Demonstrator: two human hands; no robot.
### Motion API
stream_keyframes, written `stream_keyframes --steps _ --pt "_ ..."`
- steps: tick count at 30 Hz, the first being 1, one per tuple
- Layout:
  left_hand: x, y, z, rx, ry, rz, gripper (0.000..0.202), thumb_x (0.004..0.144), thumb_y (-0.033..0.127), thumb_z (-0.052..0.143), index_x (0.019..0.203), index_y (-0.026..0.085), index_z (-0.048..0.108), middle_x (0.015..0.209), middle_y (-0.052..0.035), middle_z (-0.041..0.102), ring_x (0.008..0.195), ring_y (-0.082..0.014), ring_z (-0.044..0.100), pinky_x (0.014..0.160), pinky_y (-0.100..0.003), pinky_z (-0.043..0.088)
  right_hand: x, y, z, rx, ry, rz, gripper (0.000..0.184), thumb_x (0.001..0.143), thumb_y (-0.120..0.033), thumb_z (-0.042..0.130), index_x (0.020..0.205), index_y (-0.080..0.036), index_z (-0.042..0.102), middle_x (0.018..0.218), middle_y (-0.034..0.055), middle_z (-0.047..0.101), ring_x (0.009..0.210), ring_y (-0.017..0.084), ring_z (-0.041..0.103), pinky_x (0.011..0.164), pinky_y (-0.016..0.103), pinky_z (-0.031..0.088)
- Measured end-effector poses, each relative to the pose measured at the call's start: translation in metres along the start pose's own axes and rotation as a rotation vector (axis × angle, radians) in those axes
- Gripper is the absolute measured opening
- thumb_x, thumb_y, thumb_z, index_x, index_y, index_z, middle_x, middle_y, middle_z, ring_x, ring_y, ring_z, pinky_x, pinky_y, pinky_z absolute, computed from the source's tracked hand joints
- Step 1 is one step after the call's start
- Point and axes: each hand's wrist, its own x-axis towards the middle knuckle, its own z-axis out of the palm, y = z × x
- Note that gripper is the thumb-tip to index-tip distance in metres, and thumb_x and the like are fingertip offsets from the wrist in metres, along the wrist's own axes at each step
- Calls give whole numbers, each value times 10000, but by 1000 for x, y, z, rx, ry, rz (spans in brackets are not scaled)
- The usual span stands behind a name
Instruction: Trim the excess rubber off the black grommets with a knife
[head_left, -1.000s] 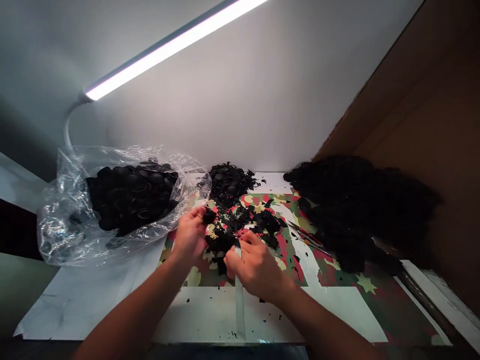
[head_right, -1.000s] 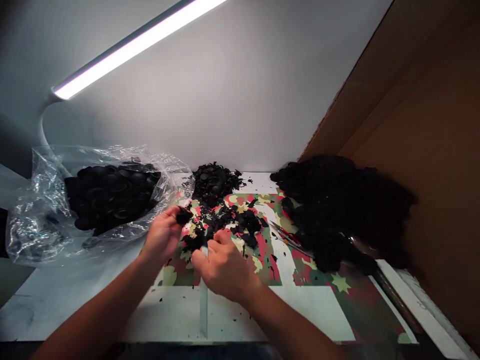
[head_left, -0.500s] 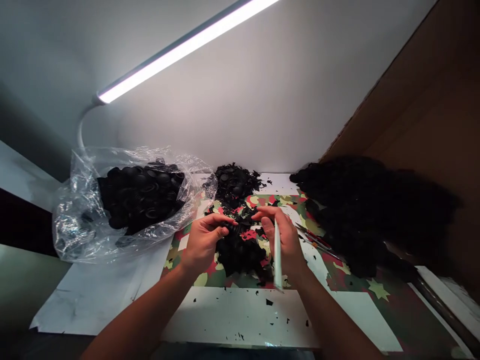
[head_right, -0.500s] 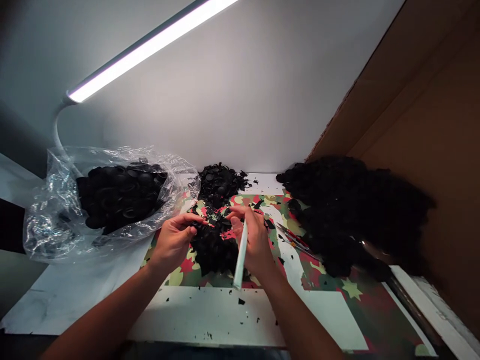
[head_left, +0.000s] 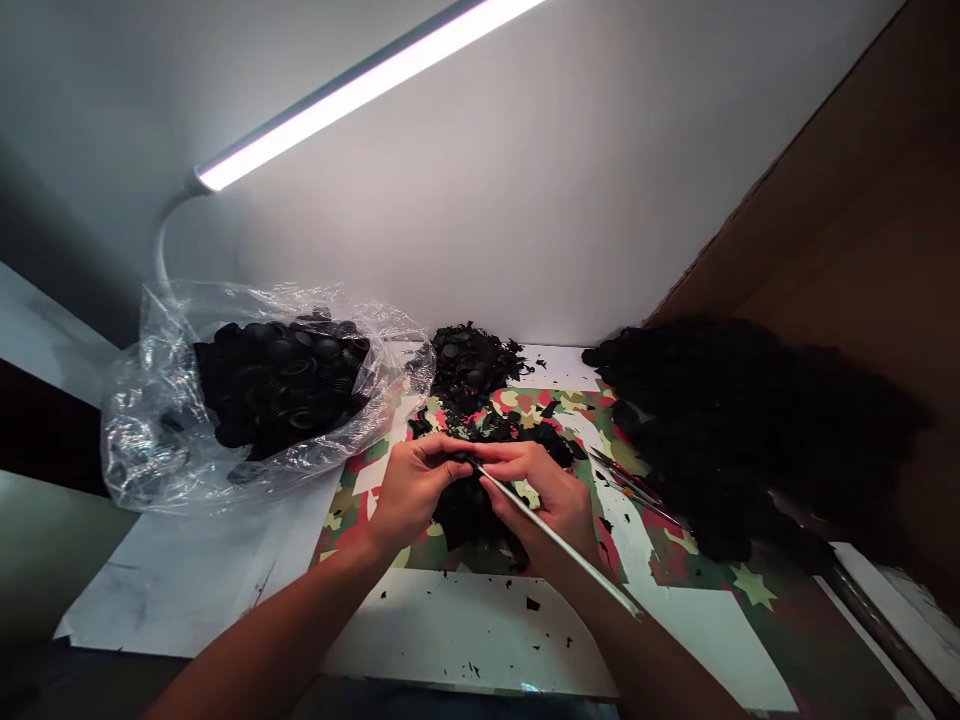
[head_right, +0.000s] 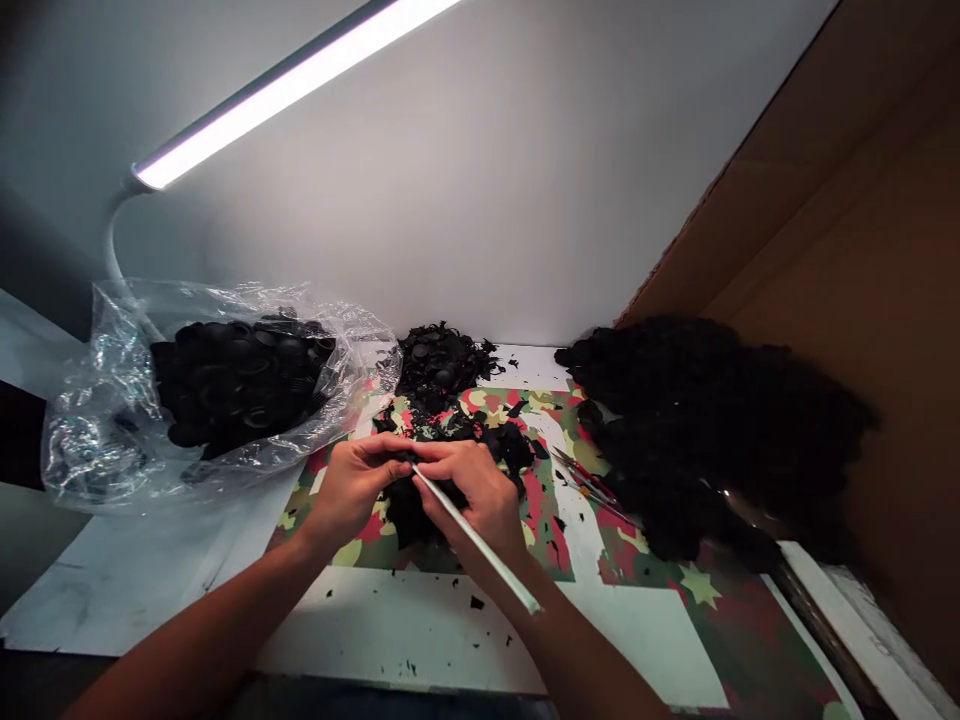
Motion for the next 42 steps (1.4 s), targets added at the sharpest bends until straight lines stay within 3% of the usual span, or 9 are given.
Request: stream_keyframes --steps 10,16,22,26,30,32,34,38,42 --pt "-1 -1 -1 81 29 21 145 659 164 787 793 201 828 801 -37 790 747 -188 689 733 -267 518 4 0 0 -158 -21 -114 117 938 -166 586 873 -244 645 1028 44 793 895 206 713 849 406 511" --pt "-4 -4 0 192 49 93 117 692 168 787 795 204 829 780 -39 781 732 -197 682 709 -276 510 1 -5 5 -430 -77 -224 185 971 -125 509 858 -235 605 1045 49 786 929 207 704 897 415 414" --pt "-5 -3 1 52 20 1 162 678 199 813 839 186 828 825 -56 788 707 -173 666 649 -248 497 7 21 -7 -535 58 66 163 983 -186 478 848 -217 564 970 67 735 921 225 655 884 399 382" --pt "0 -9 -1 -191 -65 -21 290 627 237 878 904 181 812 962 -82 792 831 -193 689 729 -254 524 6 32 -19 -365 22 303 180 929 -263 546 754 -225 530 867 28 694 805 202 625 746 328 426" --pt "4 -16 -3 -268 -81 2 334 630 257 899 938 176 798 986 -85 779 896 -201 687 784 -261 524 3 28 -17 -94 -25 539 282 997 -433 457 938 -215 627 553 -64 472 490 131 457 512 262 338" --pt "4 -17 -4 -216 -81 29 323 642 239 892 945 176 798 978 -81 775 888 -197 681 779 -258 520 3 22 -14 89 -98 591 433 1010 -530 389 978 -199 666 510 -76 354 449 117 368 456 249 277" --pt "3 -15 -3 -146 -77 48 308 655 223 879 949 177 799 951 -75 771 870 -195 677 763 -258 518 5 17 -12 221 -149 620 506 981 -598 412 931 -184 700 519 -66 327 462 111 333 436 242 255" --pt "0 -8 0 -59 -38 58 298 647 181 863 939 186 800 927 -66 766 857 -203 674 755 -274 527 9 5 -10 279 -125 684 392 865 -560 625 869 -186 741 612 -23 468 550 122 400 457 239 329" --pt "1 -9 1 -37 -34 28 306 620 164 876 917 181 804 921 -70 770 835 -200 673 731 -267 528 10 4 -10 305 -121 725 322 807 -509 679 810 -191 733 587 -36 439 544 114 349 461 241 303"
